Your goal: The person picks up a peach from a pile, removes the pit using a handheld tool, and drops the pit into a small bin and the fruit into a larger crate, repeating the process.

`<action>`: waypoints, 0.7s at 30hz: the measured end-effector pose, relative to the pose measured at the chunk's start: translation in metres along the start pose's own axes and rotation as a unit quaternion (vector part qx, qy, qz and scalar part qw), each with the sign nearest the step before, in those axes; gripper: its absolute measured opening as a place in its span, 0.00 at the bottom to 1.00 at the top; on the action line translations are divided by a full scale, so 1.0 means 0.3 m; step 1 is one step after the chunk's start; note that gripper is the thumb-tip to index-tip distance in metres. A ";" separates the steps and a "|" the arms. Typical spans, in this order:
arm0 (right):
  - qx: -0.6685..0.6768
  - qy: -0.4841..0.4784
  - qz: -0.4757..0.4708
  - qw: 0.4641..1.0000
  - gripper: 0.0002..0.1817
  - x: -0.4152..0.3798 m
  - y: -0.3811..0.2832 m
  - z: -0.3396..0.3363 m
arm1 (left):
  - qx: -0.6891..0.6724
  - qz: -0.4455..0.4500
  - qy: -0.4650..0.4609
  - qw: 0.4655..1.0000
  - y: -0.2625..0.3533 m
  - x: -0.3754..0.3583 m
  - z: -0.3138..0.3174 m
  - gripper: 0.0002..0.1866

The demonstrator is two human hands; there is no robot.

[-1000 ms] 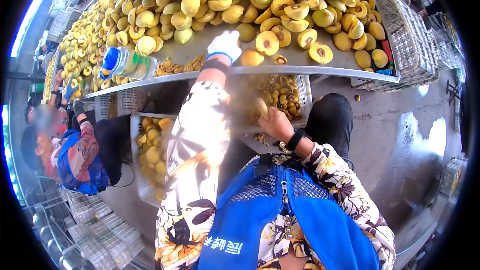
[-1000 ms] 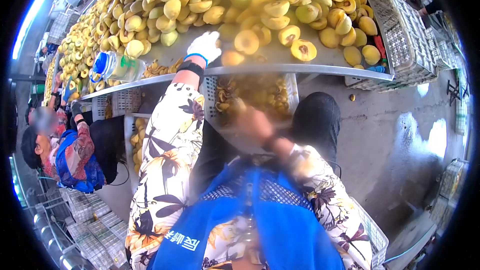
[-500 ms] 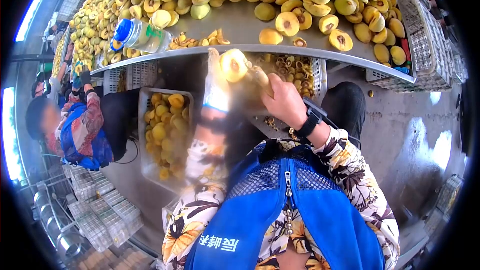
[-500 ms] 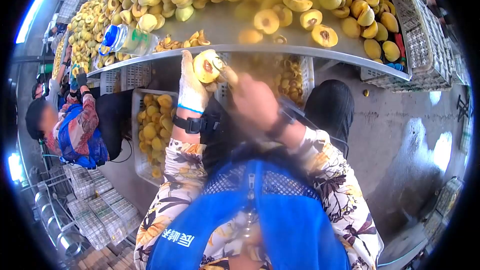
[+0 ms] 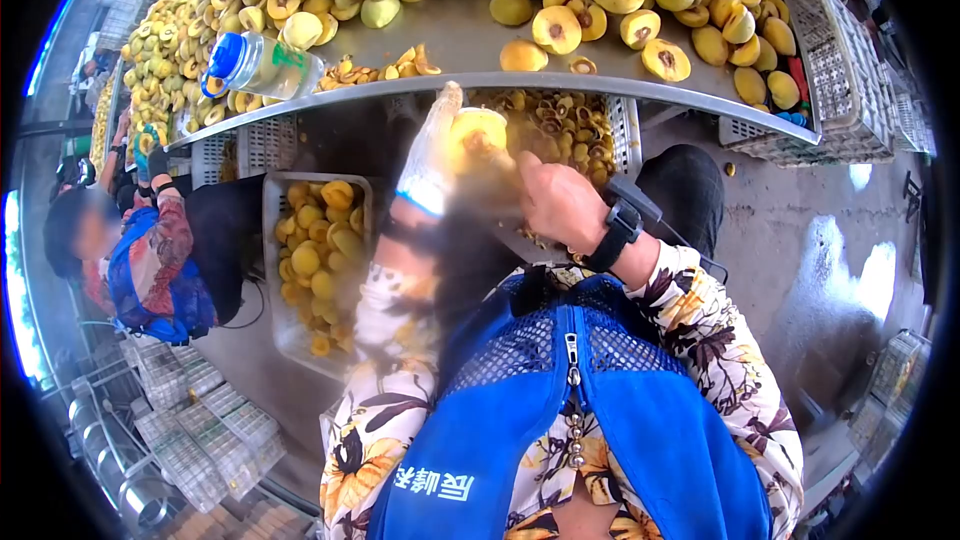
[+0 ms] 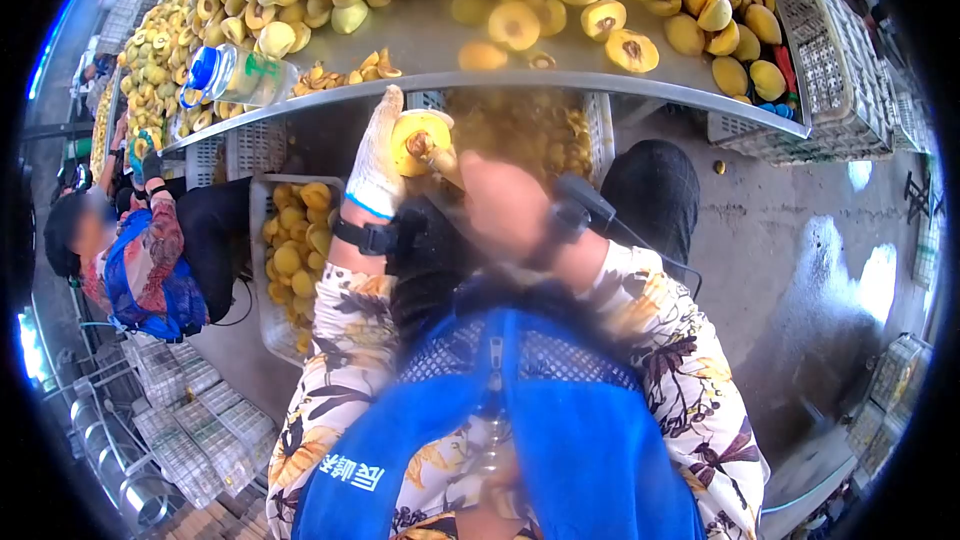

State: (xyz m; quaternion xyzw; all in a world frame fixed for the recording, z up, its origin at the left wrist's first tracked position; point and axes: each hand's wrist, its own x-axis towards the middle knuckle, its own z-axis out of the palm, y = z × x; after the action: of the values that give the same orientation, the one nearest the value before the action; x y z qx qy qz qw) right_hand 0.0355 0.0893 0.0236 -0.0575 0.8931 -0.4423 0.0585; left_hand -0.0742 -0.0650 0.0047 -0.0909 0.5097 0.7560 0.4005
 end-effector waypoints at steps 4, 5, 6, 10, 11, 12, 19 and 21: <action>0.038 -0.035 0.039 0.998 0.09 0.016 0.025 0.017 | 0.075 -0.059 -0.022 0.995 0.033 0.006 -0.017 0.34; 0.051 -0.037 0.063 0.996 0.10 0.021 0.024 0.020 | 0.067 0.000 -0.004 0.998 0.026 0.006 -0.018 0.34; 0.087 -0.022 0.083 0.993 0.10 0.021 0.012 0.018 | 0.060 0.059 0.012 0.996 0.012 0.002 -0.006 0.34; 0.213 -0.004 0.145 0.966 0.12 0.017 -0.020 0.058 | 0.002 0.240 0.108 0.965 -0.102 -0.011 0.088 0.23; 0.241 -0.011 0.155 0.958 0.13 0.019 -0.016 0.082 | 0.023 0.267 0.151 0.952 -0.108 -0.025 0.115 0.20; 0.232 0.003 0.144 0.962 0.15 0.023 -0.008 0.107 | 0.005 0.251 0.158 0.955 -0.096 -0.038 0.131 0.19; 0.220 -0.040 0.184 0.957 0.15 0.012 -0.014 0.095 | -0.008 0.184 0.150 0.971 -0.109 0.002 0.100 0.16; 0.321 -0.130 0.247 0.905 0.13 0.019 -0.029 0.060 | 0.014 0.182 0.153 0.971 -0.132 0.026 0.076 0.18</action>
State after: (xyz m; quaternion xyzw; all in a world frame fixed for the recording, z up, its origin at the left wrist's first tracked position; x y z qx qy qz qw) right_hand 0.0329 0.0691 0.0196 0.1297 0.6727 -0.6654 0.2965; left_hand -0.0456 -0.0355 -0.0166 -0.1058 0.5832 0.7862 0.1748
